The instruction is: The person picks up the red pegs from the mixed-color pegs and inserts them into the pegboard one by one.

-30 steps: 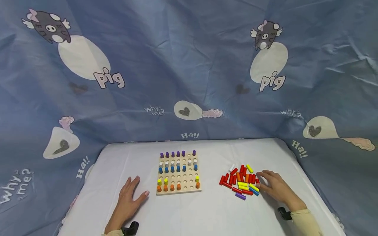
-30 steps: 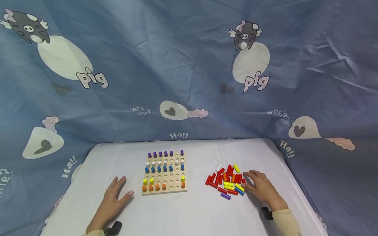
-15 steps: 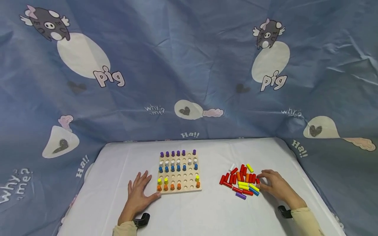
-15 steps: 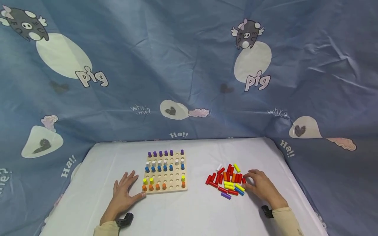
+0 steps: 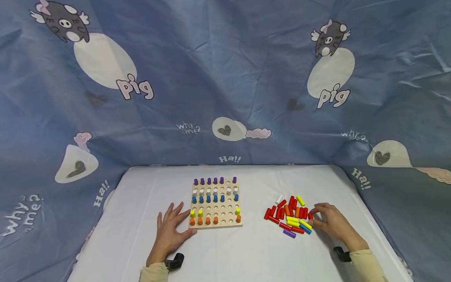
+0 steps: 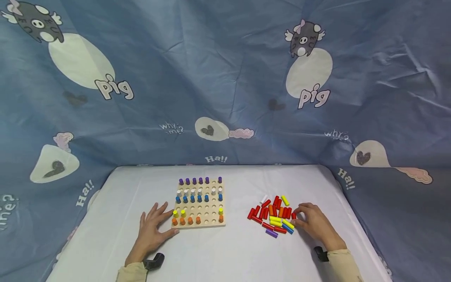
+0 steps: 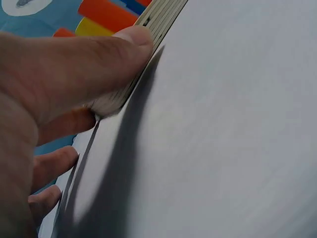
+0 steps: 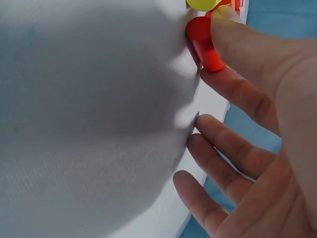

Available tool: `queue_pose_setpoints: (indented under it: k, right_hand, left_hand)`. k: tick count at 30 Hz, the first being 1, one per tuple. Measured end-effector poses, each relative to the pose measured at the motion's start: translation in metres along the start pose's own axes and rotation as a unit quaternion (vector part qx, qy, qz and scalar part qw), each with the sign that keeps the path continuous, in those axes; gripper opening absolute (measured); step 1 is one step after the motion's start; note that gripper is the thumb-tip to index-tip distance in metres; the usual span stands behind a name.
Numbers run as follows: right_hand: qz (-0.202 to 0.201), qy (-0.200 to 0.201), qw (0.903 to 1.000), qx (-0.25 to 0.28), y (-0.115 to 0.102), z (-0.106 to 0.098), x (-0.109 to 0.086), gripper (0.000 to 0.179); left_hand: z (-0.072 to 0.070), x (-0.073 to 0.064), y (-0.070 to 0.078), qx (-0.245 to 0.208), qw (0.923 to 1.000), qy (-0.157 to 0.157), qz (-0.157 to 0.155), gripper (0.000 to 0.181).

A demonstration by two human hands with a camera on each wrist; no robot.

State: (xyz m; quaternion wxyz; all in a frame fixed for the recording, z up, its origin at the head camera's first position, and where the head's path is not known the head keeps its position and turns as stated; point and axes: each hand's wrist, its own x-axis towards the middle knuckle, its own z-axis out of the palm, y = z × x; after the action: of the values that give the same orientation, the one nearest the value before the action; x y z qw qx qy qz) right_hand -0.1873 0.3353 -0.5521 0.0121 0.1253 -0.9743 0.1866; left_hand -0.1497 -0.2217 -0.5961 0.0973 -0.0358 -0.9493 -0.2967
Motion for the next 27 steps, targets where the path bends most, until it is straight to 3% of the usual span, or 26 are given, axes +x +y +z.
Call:
queue_pose_setpoints:
  k: [5, 10, 16, 22, 27]
  right_hand:
    - [0.004, -0.003, 1.0, 0.007, 0.0, 0.0, 0.004, 0.03]
    - [0.041, -0.027, 0.9981, 0.036, 0.001, 0.0, 0.005, 0.035]
    - [0.09, -0.059, 0.9894, 0.097, 0.008, 0.003, 0.009, 0.035]
    - [0.119, -0.046, 0.9858, 0.109, 0.013, 0.002, 0.012, 0.033]
    - [0.101, -0.024, 0.9885, 0.11, 0.005, -0.011, 0.02, 0.027]
  left_hand:
    - [0.003, -0.001, 0.005, -0.007, 0.9999, 0.012, -0.006, 0.076]
    - [0.005, -0.002, 0.006, -0.005, 0.9999, 0.007, -0.014, 0.075]
    - [0.006, -0.005, 0.006, -0.001, 0.9998, 0.008, -0.017, 0.075]
    - [0.007, -0.005, 0.004, 0.004, 0.9999, 0.014, -0.009, 0.075]
    - [0.007, -0.004, 0.003, 0.005, 0.9998, 0.016, -0.004, 0.075]
